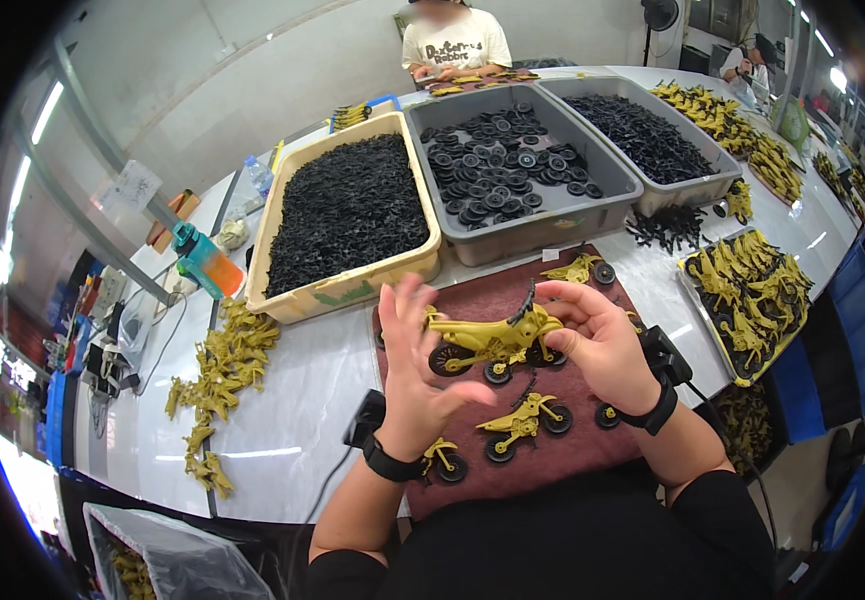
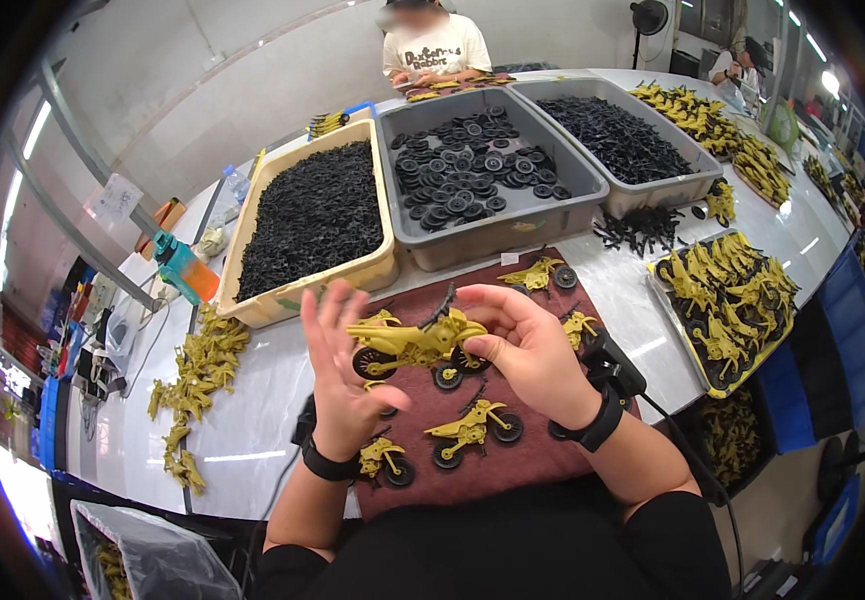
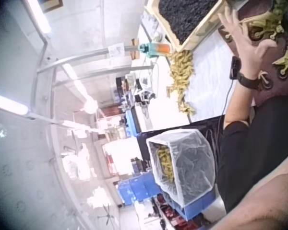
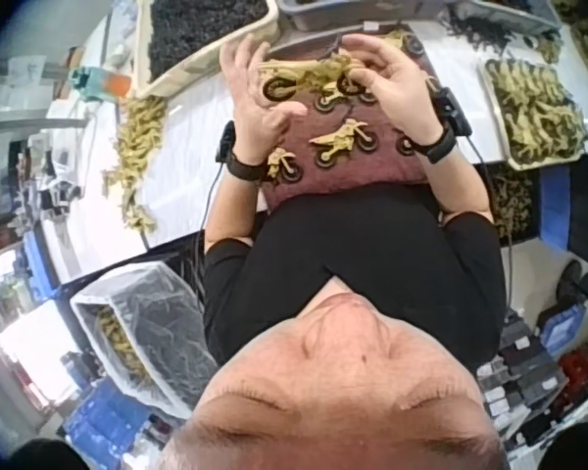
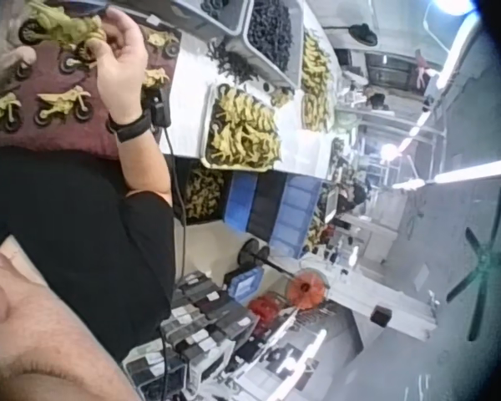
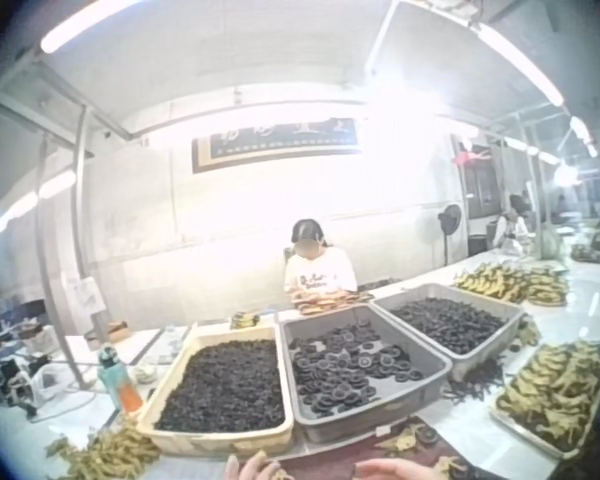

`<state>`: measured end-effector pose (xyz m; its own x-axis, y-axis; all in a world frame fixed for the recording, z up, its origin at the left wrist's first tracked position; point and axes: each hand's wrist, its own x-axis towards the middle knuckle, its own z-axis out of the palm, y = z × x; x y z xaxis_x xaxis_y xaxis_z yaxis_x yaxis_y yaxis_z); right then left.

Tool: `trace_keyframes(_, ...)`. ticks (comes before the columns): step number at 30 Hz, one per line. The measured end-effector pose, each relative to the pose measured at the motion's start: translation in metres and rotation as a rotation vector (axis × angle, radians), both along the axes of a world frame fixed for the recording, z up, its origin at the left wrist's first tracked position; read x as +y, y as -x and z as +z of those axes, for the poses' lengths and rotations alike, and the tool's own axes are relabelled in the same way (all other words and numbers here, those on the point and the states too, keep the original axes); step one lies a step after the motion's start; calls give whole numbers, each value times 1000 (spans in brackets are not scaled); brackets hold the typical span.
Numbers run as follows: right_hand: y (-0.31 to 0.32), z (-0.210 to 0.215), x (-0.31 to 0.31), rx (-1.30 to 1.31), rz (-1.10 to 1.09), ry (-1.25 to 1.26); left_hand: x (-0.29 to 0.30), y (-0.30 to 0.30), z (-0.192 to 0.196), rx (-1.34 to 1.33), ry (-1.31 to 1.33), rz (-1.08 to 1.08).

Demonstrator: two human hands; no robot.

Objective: Assembling small plastic toy motorcycles by snapping wheels and handlebars onto the frames.

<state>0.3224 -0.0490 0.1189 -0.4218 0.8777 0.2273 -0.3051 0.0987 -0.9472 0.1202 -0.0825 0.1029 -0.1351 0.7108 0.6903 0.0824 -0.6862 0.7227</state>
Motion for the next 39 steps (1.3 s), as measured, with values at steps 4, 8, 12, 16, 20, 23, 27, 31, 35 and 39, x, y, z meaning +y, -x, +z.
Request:
trace_keyframes(4, -1, -10, -3, -65, -20, -114, -13, 12, 3, -55, 419, -316)
trace_keyframes(8, -3, -11, -4, -149, -9, -134, -18, 10, 6, 12, 382, -224)
trace_keyframes(12, 5, -14, -4, -213, -77, -369, -20, 6, 5, 45, 327, -203)
trace_keyframes(16, 10, -9, -7, -324, -211, -561, -20, 3, 4, 62, 278, -184)
trace_keyframes(20, 11, -10, -9, -310, -268, -582, -17, 6, 3, 114, 181, -221)
trace_keyframes(23, 7, -6, -10, -298, -286, -643, -20, 4, 12, 68, 274, -281)
trace_keyframes(27, 5, -3, -15, -282, -294, -709, -25, -1, 5, -63, 223, -258)
trace_keyframes(31, 6, -9, -21, -245, -291, -731, -27, 2, 8, 136, 26, -179)
trace_keyframes(35, 8, -11, -26, -194, -282, -763, -31, -2, 10, 181, -132, -139)
trace_keyframes(39, 10, -12, -33, -167, -304, -769, -36, 0, 11, 204, -62, -114)
